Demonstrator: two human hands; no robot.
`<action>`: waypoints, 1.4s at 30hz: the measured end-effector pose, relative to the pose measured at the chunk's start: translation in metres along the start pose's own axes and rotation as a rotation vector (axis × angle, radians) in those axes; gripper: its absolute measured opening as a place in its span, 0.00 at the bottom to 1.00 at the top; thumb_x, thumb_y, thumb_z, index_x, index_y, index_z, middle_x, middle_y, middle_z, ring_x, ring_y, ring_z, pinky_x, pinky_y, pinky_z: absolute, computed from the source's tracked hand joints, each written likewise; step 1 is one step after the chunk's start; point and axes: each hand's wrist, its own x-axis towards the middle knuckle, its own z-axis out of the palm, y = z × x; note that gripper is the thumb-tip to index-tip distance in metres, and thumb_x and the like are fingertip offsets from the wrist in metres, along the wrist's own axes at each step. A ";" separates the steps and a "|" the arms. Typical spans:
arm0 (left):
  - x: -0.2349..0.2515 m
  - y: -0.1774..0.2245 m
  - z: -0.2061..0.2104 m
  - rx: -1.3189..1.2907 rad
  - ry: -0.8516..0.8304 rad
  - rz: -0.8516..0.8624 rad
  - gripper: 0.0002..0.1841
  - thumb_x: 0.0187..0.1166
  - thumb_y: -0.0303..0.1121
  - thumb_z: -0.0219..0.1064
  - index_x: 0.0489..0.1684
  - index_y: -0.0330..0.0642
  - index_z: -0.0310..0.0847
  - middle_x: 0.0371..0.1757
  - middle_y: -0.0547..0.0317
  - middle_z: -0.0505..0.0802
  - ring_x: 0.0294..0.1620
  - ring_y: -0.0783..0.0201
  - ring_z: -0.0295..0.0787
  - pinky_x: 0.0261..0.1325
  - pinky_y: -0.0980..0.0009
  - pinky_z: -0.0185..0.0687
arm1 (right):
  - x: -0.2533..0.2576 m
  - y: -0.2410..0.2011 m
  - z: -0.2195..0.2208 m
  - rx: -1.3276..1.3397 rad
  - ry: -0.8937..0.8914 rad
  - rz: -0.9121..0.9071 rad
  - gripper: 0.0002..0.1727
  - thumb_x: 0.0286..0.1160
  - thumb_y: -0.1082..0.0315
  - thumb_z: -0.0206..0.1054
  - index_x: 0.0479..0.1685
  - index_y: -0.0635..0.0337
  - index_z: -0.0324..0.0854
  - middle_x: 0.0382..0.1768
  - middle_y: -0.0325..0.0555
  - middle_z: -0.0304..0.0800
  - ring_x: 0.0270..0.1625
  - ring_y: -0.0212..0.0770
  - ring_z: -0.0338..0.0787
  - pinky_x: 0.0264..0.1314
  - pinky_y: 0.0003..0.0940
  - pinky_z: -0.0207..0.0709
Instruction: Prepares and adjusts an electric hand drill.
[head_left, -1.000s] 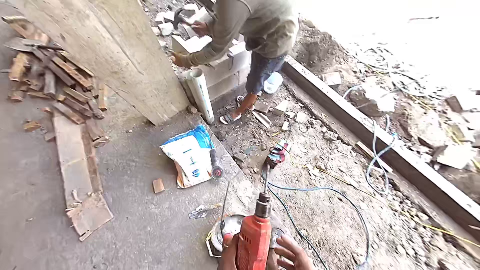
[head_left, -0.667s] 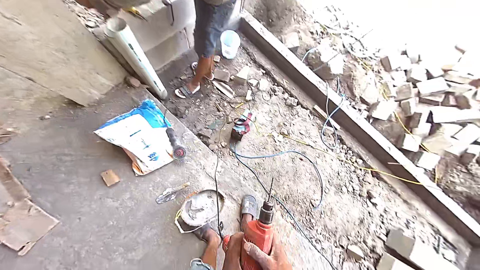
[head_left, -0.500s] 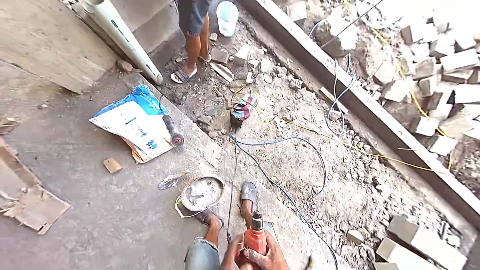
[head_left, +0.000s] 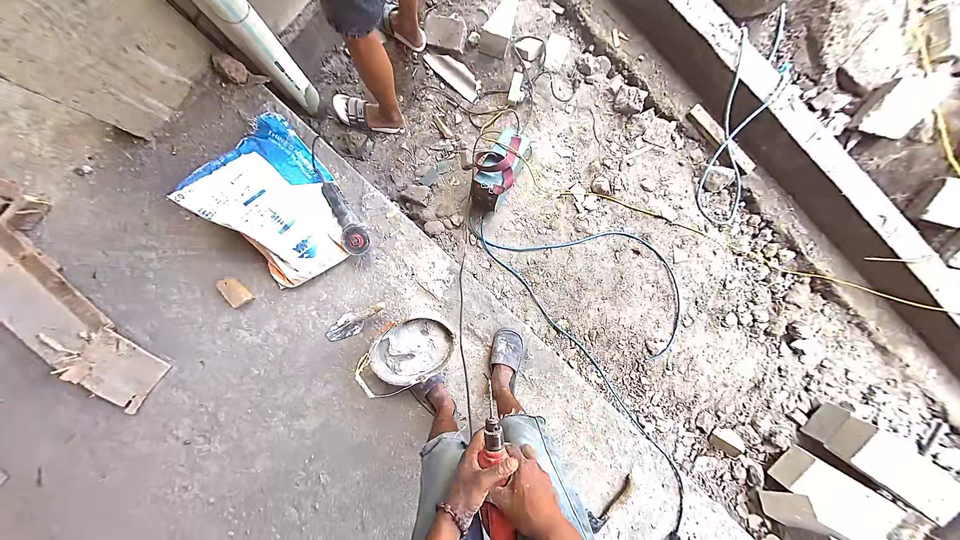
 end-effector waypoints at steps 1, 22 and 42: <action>0.002 -0.003 -0.002 -0.003 -0.006 -0.006 0.48 0.55 0.51 0.84 0.77 0.32 0.69 0.61 0.49 0.91 0.60 0.63 0.89 0.68 0.65 0.85 | -0.002 -0.005 -0.005 -0.150 -0.007 -0.009 0.47 0.52 0.32 0.77 0.73 0.54 0.82 0.68 0.57 0.85 0.70 0.57 0.84 0.72 0.57 0.77; 0.043 0.020 0.017 -0.072 0.228 0.127 0.19 0.78 0.41 0.68 0.55 0.32 0.88 0.47 0.52 0.95 0.48 0.64 0.92 0.56 0.68 0.87 | 0.086 -0.024 -0.092 0.318 -0.031 -0.159 0.22 0.89 0.50 0.57 0.45 0.53 0.92 0.42 0.38 0.93 0.48 0.31 0.89 0.58 0.38 0.80; 0.023 -0.006 0.016 0.392 0.179 0.148 0.25 0.71 0.65 0.68 0.46 0.56 0.95 0.67 0.66 0.93 0.86 0.64 0.70 0.93 0.40 0.42 | 0.077 -0.014 -0.071 0.360 0.129 -0.263 0.14 0.80 0.57 0.70 0.35 0.54 0.95 0.43 0.37 0.95 0.49 0.28 0.91 0.58 0.29 0.83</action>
